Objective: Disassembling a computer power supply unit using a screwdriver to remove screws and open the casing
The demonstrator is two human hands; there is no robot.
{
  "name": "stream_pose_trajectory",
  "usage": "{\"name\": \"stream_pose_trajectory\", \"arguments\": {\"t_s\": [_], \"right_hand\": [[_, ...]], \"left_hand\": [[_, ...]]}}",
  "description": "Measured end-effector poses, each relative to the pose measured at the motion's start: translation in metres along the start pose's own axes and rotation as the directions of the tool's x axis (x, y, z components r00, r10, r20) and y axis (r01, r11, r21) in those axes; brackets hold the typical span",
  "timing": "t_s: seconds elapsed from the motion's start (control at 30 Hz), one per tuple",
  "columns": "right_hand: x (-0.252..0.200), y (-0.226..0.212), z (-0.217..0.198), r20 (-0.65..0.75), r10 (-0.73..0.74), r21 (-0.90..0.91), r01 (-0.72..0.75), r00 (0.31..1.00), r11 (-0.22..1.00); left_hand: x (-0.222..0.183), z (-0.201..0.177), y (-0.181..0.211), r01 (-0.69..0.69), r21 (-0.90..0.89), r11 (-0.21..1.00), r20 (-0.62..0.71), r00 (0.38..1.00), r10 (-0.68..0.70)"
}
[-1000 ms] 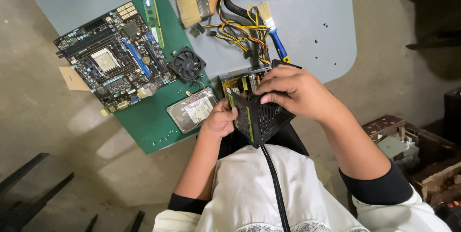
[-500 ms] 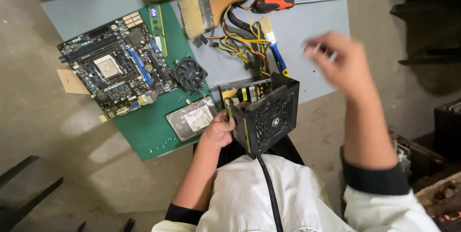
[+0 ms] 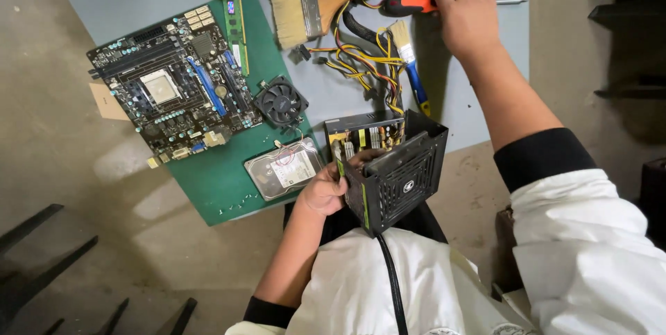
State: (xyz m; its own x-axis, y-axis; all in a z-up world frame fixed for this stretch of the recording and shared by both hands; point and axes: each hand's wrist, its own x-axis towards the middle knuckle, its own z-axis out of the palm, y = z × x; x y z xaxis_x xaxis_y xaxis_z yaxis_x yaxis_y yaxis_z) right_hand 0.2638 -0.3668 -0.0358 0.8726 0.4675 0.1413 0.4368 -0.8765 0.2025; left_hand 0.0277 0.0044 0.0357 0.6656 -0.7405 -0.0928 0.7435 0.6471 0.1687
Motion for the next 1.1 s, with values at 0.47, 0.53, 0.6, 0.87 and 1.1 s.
{"name": "stream_pose_trajectory", "arguments": {"t_s": [0.47,0.53,0.6,0.87,1.1], "right_hand": [[-0.24,-0.084,-0.31,0.45,0.818,0.891,-0.243,0.358,-0.384],[-0.244,-0.109,-0.33,0.414,0.793,0.907,-0.133,0.448,-0.398],[-0.216,-0.133,-0.35,0.232,0.784,0.969,-0.07,0.576,-0.235],[-0.186,-0.16,-0.354,0.153,0.725,0.974,0.021,0.671,-0.225],[-0.186,-0.162,-0.352,0.164,0.717,0.963,0.046,0.678,-0.264]], "left_hand": [[-0.01,-0.038,-0.014,-0.009,-0.021,1.0,0.032,0.999,0.01],[-0.018,-0.056,-0.023,-0.044,-0.041,0.998,0.01,0.999,0.044],[-0.023,-0.069,-0.026,-0.018,-0.056,0.998,-0.073,0.997,0.014],[-0.031,-0.092,-0.034,-0.056,-0.055,0.997,-0.095,0.994,0.05],[-0.027,-0.093,-0.037,-0.066,-0.059,0.996,-0.078,0.995,0.061]]}}
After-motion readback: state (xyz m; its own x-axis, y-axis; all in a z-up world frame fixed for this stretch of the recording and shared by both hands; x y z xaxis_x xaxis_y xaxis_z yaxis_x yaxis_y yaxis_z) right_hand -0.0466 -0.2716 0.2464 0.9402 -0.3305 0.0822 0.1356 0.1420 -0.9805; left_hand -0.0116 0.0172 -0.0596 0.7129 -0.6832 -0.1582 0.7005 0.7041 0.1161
